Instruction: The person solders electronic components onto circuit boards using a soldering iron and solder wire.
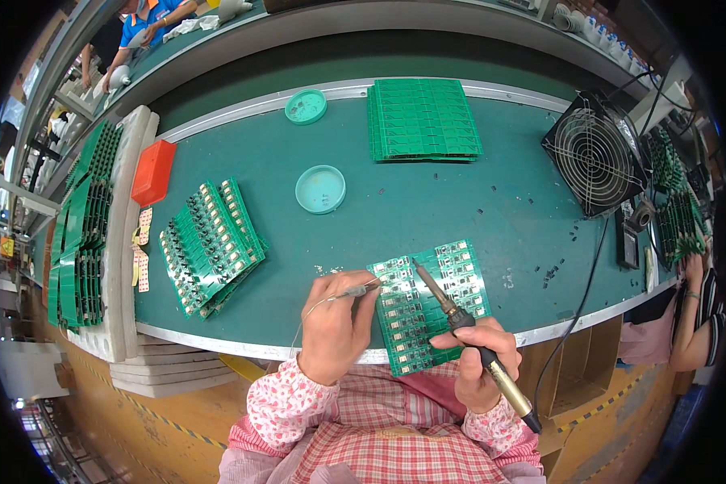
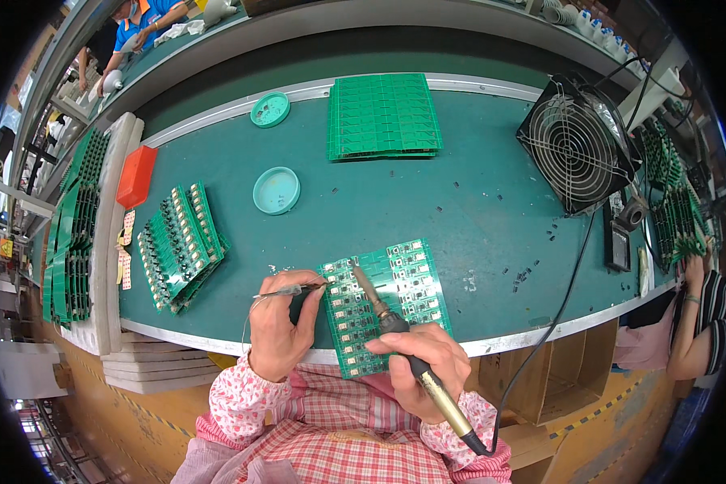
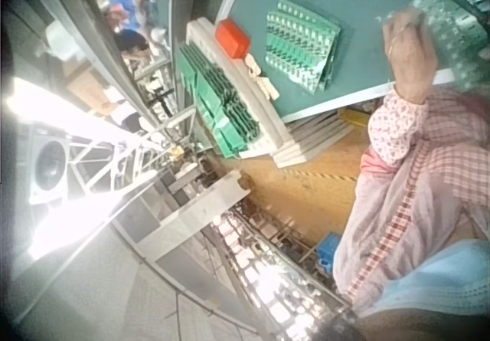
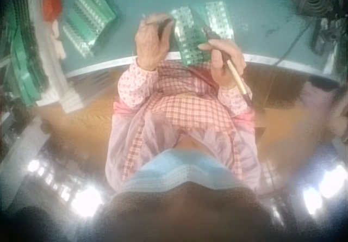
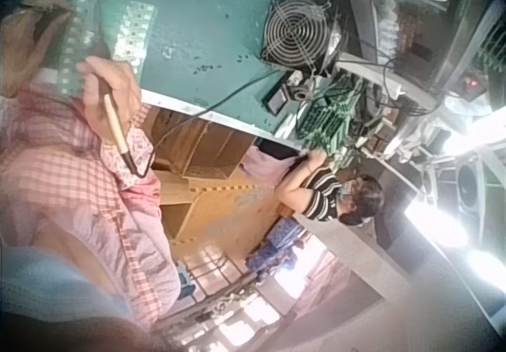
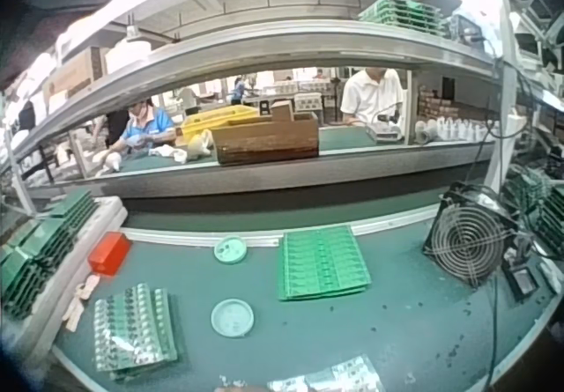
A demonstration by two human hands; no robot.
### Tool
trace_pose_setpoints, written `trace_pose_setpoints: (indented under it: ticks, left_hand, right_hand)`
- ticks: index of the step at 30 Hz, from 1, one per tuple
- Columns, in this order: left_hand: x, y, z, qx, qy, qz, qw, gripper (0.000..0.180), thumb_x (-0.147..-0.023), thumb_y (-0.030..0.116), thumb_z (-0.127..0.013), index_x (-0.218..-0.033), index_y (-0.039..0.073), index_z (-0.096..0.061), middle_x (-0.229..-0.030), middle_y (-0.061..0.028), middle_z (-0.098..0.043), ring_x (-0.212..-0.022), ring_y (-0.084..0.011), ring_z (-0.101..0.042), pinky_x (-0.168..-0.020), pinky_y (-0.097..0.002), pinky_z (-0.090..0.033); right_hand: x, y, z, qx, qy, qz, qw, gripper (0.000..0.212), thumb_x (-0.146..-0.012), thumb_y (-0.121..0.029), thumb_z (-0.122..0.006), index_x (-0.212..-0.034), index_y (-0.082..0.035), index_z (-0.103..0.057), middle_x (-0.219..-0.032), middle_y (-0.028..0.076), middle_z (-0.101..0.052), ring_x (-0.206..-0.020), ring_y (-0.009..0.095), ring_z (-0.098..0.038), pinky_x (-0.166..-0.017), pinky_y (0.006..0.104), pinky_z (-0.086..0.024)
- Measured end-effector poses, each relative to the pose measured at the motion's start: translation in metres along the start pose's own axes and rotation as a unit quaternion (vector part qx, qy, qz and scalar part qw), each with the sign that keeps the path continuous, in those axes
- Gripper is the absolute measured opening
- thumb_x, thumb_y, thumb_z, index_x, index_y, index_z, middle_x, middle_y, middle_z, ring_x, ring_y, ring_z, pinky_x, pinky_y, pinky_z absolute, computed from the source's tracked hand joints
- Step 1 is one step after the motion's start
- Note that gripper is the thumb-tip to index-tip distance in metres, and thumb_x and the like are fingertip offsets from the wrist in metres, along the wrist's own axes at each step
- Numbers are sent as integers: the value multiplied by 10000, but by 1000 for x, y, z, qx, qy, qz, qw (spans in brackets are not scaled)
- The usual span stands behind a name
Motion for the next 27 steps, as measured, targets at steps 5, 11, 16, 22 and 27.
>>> trace_pose_setpoints:
  ticks: [5,11,16,22,27]
  left_hand:
    - [0,0,0,6,-2,3,1000,157,-846,-17,-689,-994,24,-657,-985,-117,-697,-880,-310,-650,-800,-382,-494]
    - [0,1,1,1,2,-4,1000,160,-845,-21,-690,-995,21,-657,-979,-121,-697,-866,-316,-648,-791,-388,-496]
    - [0,2,0,4,3,-3,1000,171,-838,-26,-697,-997,18,-650,-974,-122,-696,-863,-319,-648,-793,-390,-496]
    - [0,2,1,4,4,-6,1000,165,-839,-25,-697,-989,19,-647,-965,-116,-698,-870,-315,-658,-808,-388,-493]
    - [0,1,0,2,4,-7,1000,154,-844,-17,-694,-987,19,-650,-965,-115,-700,-870,-313,-659,-810,-387,-493]
  right_hand:
    - [-2,4,-4,-35,-3,-8,999,138,-940,-97,-646,-1047,-15,-616,-790,87,-753,-653,191,-678,-639,310,-544]
    - [-4,4,-7,-37,-5,-20,999,136,-942,-106,-646,-1045,-21,-621,-790,84,-753,-678,190,-691,-647,310,-547]
    - [-3,5,-7,-32,-9,-28,999,131,-938,-103,-648,-1040,-25,-622,-789,76,-754,-698,189,-697,-657,314,-549]
    - [4,13,-9,-40,-19,-65,997,119,-944,-110,-630,-1038,-37,-624,-772,70,-753,-700,181,-708,-662,313,-550]
    - [16,38,-14,-35,-38,-194,980,116,-950,-126,-627,-1022,-36,-638,-739,77,-746,-714,171,-743,-661,289,-559]
Point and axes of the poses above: each hand's wrist, its own x-axis away from the middle knuckle, its own z-axis out of the back of the hand, y = z × x, the point moved 10 cm from there along -x, towards the middle knuckle
